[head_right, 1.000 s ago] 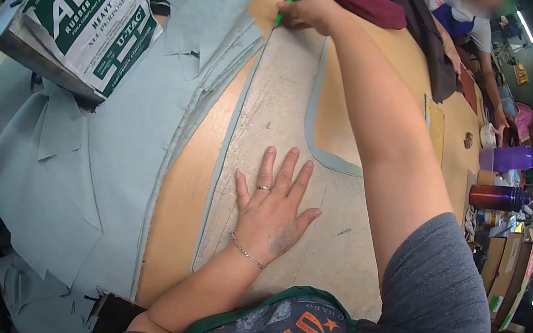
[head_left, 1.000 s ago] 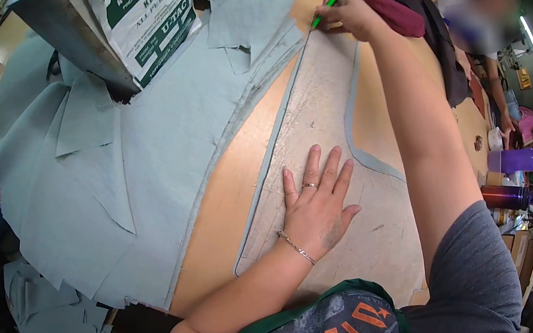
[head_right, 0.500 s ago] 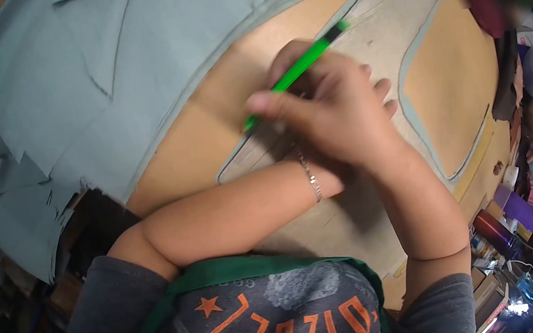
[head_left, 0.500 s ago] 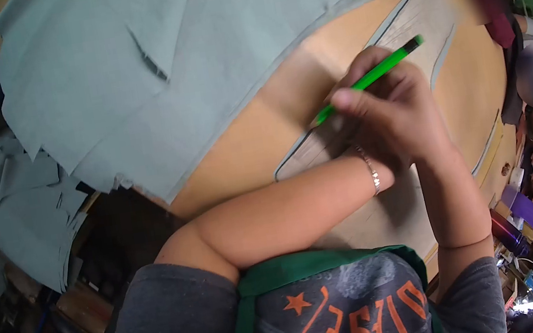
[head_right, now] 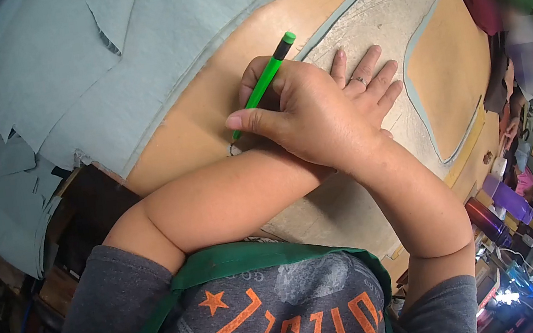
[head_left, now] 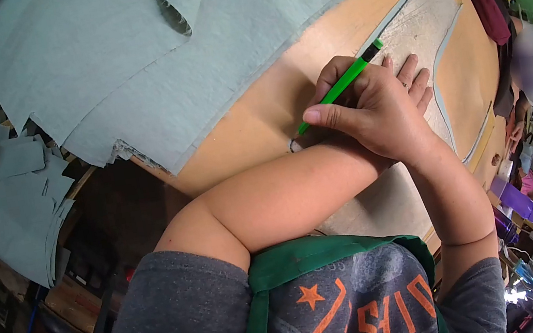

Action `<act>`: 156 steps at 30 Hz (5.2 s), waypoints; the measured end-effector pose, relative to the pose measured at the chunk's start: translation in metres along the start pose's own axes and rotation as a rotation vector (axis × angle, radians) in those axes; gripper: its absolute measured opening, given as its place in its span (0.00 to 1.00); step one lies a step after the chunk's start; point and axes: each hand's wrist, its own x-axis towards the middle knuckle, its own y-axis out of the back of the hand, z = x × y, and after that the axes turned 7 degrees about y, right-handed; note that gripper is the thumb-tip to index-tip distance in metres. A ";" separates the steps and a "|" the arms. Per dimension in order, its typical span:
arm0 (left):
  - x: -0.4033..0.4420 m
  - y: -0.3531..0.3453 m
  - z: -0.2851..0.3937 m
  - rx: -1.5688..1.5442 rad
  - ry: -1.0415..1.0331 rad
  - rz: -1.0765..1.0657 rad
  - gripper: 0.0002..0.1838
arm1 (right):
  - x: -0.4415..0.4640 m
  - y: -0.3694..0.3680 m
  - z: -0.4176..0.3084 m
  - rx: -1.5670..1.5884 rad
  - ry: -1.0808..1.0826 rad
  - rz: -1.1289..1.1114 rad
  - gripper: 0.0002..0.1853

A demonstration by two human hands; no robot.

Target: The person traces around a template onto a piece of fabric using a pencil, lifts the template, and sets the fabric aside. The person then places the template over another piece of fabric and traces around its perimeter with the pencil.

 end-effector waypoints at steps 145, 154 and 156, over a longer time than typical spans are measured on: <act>0.242 -0.030 -0.024 0.040 0.195 -0.067 0.25 | 0.077 0.294 0.165 -0.112 0.318 1.253 0.13; 0.242 -0.034 -0.026 0.078 0.206 -0.065 0.25 | -0.008 0.283 0.201 0.144 0.279 1.298 0.07; 0.244 -0.032 -0.024 0.079 0.205 -0.069 0.24 | 0.006 0.269 0.210 0.147 0.388 1.462 0.07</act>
